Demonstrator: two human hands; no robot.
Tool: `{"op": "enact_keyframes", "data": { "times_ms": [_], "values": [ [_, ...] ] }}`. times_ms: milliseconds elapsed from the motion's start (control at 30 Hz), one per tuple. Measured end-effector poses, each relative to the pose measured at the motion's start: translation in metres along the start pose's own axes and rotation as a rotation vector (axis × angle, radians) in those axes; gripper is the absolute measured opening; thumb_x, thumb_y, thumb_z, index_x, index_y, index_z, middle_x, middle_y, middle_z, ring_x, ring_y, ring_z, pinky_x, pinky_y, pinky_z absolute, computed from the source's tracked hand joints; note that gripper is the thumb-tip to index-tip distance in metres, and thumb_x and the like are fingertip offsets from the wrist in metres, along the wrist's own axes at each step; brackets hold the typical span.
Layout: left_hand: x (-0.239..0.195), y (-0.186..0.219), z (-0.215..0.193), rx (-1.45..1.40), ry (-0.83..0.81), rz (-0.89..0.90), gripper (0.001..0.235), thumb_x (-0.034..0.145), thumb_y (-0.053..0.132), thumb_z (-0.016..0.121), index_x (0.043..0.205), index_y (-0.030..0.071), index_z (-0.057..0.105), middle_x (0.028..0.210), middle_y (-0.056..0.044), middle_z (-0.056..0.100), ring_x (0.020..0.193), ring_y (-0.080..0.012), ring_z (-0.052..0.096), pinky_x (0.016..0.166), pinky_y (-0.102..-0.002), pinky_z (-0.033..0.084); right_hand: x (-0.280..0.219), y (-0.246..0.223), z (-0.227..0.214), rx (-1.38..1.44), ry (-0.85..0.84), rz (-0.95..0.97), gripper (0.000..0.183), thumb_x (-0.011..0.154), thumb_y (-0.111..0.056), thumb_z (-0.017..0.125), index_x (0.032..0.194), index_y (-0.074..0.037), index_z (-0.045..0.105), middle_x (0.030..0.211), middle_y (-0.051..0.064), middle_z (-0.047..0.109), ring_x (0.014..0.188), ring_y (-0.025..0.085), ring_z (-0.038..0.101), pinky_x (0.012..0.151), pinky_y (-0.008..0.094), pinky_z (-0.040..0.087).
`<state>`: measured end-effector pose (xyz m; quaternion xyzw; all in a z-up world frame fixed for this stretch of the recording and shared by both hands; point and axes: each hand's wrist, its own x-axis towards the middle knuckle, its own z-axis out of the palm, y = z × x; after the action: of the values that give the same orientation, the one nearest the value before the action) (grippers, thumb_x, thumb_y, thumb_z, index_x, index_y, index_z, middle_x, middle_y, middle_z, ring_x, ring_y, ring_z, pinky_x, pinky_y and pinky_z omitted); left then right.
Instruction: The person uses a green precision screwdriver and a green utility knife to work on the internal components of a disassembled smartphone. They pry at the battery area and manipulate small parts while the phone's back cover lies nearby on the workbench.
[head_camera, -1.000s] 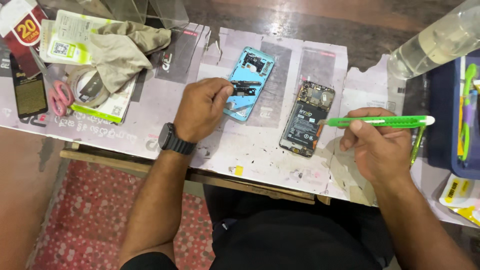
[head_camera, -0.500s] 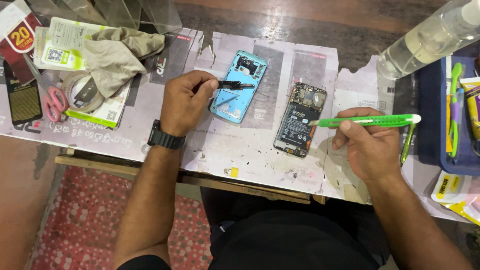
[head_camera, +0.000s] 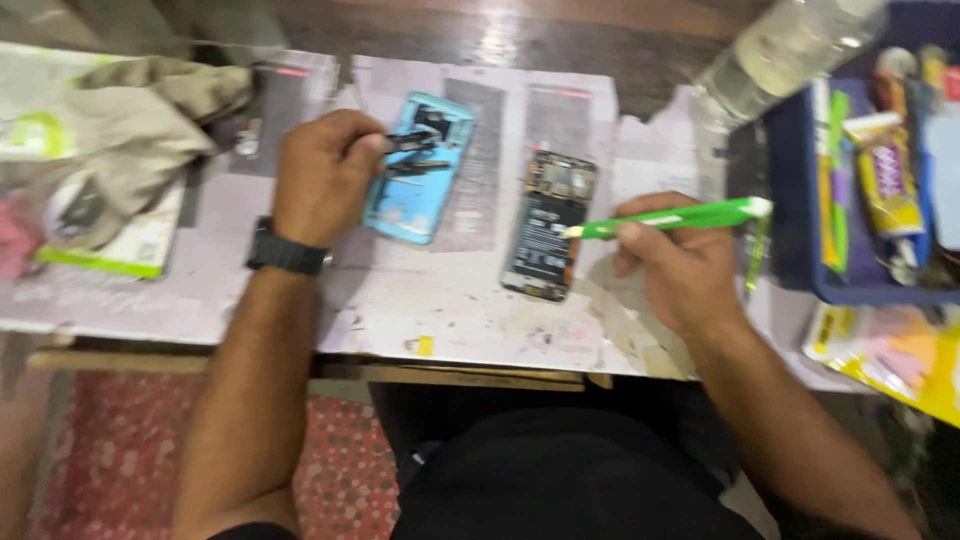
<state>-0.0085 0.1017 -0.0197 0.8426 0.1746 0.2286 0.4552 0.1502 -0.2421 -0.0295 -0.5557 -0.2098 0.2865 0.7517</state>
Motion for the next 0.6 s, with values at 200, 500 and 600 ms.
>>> {"op": "enact_keyframes", "data": {
  "times_ms": [200, 500, 600],
  "values": [
    [0.001, 0.004, 0.0, 0.227, 0.026, 0.092, 0.015, 0.1, 0.011, 0.07, 0.108, 0.0, 0.074, 0.087, -0.012, 0.072, 0.076, -0.0148, 0.066, 0.07, -0.03, 0.052, 0.0, 0.001, 0.005, -0.078, 0.041, 0.045, 0.018, 0.093, -0.002, 0.072, 0.109, 0.005, 0.068, 0.09, 0.009, 0.071, 0.067, 0.012, 0.063, 0.058, 0.027, 0.053],
    [-0.02, 0.059, 0.023, 0.351, -0.047, 0.259, 0.024, 0.091, 0.02, 0.08, 0.11, 0.006, 0.076, 0.075, -0.007, 0.066, 0.065, -0.0219, 0.062, 0.064, -0.036, 0.048, 0.002, -0.002, 0.005, -0.119, 0.006, -0.01, 0.017, 0.095, -0.005, 0.072, 0.109, 0.003, 0.069, 0.087, 0.007, 0.072, 0.064, 0.01, 0.062, 0.058, 0.025, 0.052],
    [-0.037, 0.08, 0.041, 0.426, -0.08, 0.445, 0.03, 0.087, 0.028, 0.081, 0.108, 0.008, 0.073, 0.087, -0.006, 0.067, 0.078, -0.0231, 0.062, 0.073, -0.039, 0.045, 0.001, -0.001, 0.006, -0.202, -0.021, -0.05, 0.018, 0.096, -0.007, 0.071, 0.112, 0.001, 0.069, 0.089, 0.005, 0.071, 0.068, 0.008, 0.062, 0.059, 0.024, 0.052]
  ]
}}
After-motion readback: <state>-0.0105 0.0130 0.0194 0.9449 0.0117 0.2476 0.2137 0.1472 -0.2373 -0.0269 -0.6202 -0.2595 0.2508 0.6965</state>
